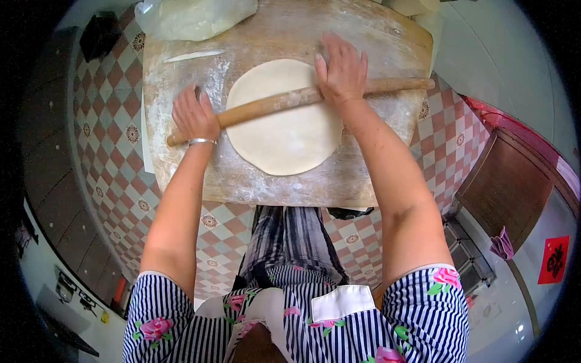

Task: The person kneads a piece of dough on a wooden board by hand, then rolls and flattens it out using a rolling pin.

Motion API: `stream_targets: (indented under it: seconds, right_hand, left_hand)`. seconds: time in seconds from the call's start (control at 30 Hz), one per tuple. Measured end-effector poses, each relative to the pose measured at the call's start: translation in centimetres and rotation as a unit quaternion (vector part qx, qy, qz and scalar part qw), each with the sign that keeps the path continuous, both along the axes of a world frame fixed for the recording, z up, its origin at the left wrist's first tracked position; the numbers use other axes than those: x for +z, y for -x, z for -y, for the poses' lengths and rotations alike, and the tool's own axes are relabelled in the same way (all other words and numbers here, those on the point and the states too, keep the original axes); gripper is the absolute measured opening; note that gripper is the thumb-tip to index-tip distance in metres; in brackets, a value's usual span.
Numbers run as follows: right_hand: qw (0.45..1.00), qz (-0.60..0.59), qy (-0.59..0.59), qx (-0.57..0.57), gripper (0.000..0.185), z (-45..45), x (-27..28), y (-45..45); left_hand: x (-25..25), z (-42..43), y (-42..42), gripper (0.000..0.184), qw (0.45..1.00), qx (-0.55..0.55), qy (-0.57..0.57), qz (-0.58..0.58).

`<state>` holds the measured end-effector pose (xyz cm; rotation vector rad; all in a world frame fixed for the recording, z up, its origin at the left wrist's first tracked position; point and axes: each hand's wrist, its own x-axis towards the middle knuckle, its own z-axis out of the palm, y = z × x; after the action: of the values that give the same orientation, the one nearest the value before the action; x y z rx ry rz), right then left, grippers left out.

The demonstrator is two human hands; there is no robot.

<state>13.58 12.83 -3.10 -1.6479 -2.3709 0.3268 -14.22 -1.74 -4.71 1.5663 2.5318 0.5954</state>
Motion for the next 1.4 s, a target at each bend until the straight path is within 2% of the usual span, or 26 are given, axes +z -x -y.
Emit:
stream_targets:
  seconds: [0.13, 0.23, 0.27, 0.33, 0.43, 0.7, 0.8, 0.83, 0.9, 0.93, 0.97, 1.03, 1.13, 1.23, 1.4]
  right_hand:
    - [0.999, -0.008, -0.047, -0.01, 0.052, 1.2, 0.5, -0.6]
    - [0.998, 0.045, -0.033, -0.011, 0.05, 6.6, -0.7, -2.5]
    - [0.998, 0.055, -0.043, 0.0, 0.049, 6.3, -1.0, -2.2]
    - [0.995, 0.082, -0.056, 0.016, 0.048, 5.9, -0.8, -1.7]
    - [0.995, 0.096, 0.006, 0.033, 0.05, 2.0, -0.7, 0.9]
    - [0.999, 0.022, -0.029, 0.034, 0.052, -4.4, -0.5, 4.4]
    - [0.998, 0.007, -0.062, -0.005, 0.051, -2.4, -0.8, 4.8]
    - [0.996, 0.0, -0.081, -0.023, 0.051, -1.2, -1.0, 5.5]
    - [0.998, 0.057, -0.004, -0.04, 0.051, 1.0, -1.1, 6.5]
    - [0.997, 0.064, 0.013, -0.032, 0.051, 0.7, -1.1, 6.6]
    - [0.996, 0.073, 0.036, -0.03, 0.051, 0.9, -0.9, 6.6]
    - [0.999, 0.027, -0.021, -0.012, 0.049, -1.3, -1.1, 7.4]
    - [1.0, 0.001, -0.016, -0.002, 0.046, -2.2, -1.1, 7.8]
    - [1.0, 0.012, 0.002, -0.015, 0.045, -3.1, -0.7, 8.2]
    - [1.0, 0.022, -0.006, -0.012, 0.045, -4.7, -0.7, 9.0]
  left_hand:
    - [1.0, 1.0, -0.7, 0.042, 0.998, 0.023, 0.019, -0.052]
    - [-0.9, 6.4, -2.2, 0.047, 0.998, 0.027, 0.021, -0.049]
    - [-0.8, 7.2, -2.6, 0.049, 0.995, 0.019, 0.07, -0.067]
    - [-1.1, 5.9, -1.7, 0.048, 0.995, 0.022, 0.077, -0.058]
    - [-1.4, 1.0, 0.9, 0.047, 0.997, 0.012, 0.053, -0.051]
    - [-1.0, -4.4, 3.9, 0.051, 0.998, -0.004, 0.008, -0.055]
    - [-1.1, -4.3, 3.1, 0.053, 0.996, 0.03, 0.009, -0.085]
    - [-1.2, -3.6, 2.1, 0.052, 0.995, 0.038, 0.033, -0.082]
    - [-1.3, -2.5, -0.2, 0.051, 0.993, 0.052, 0.082, -0.074]
    - [-1.2, -2.7, -0.3, 0.043, 0.992, 0.053, 0.044, -0.105]
    - [-1.1, -3.0, 0.2, 0.039, 0.995, 0.039, 0.063, -0.067]
    - [-1.3, -4.9, 1.7, 0.034, 0.996, 0.025, 0.08, 0.004]
    - [-1.2, -6.2, 1.9, 0.024, 1.0, -0.002, 0.014, -0.007]
    - [-0.6, -7.2, 2.5, 0.026, 0.995, -0.002, 0.099, 0.009]
    - [0.3, -9.3, 3.1, 0.029, 0.994, 0.003, 0.105, 0.023]
